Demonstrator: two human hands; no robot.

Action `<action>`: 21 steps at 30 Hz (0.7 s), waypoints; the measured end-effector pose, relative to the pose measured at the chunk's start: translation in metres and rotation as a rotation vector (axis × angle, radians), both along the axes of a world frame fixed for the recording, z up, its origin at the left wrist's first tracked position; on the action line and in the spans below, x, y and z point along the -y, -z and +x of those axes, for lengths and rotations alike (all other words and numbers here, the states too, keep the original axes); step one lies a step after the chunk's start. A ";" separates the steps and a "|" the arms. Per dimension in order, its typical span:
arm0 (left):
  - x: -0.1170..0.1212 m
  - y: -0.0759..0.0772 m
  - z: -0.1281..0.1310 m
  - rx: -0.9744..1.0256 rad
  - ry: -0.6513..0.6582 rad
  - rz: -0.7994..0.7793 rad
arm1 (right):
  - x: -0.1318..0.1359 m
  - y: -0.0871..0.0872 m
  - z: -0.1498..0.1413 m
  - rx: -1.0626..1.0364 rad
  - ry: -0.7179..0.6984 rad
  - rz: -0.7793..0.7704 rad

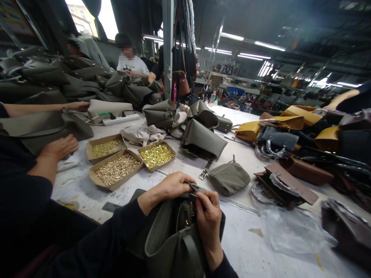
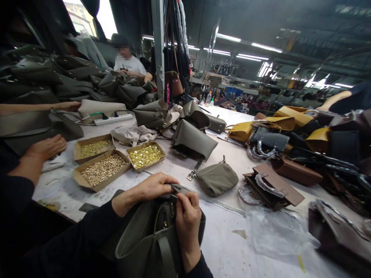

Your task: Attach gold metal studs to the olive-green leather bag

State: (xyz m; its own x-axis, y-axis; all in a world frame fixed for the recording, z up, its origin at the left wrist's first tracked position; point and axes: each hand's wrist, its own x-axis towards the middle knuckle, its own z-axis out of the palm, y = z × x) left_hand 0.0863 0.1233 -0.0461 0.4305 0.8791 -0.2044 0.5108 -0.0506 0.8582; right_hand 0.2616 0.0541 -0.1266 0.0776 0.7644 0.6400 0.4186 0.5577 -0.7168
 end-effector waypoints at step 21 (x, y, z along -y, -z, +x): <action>0.014 -0.003 0.006 -0.076 -0.072 0.172 | -0.004 0.002 0.000 -0.215 -0.079 -0.068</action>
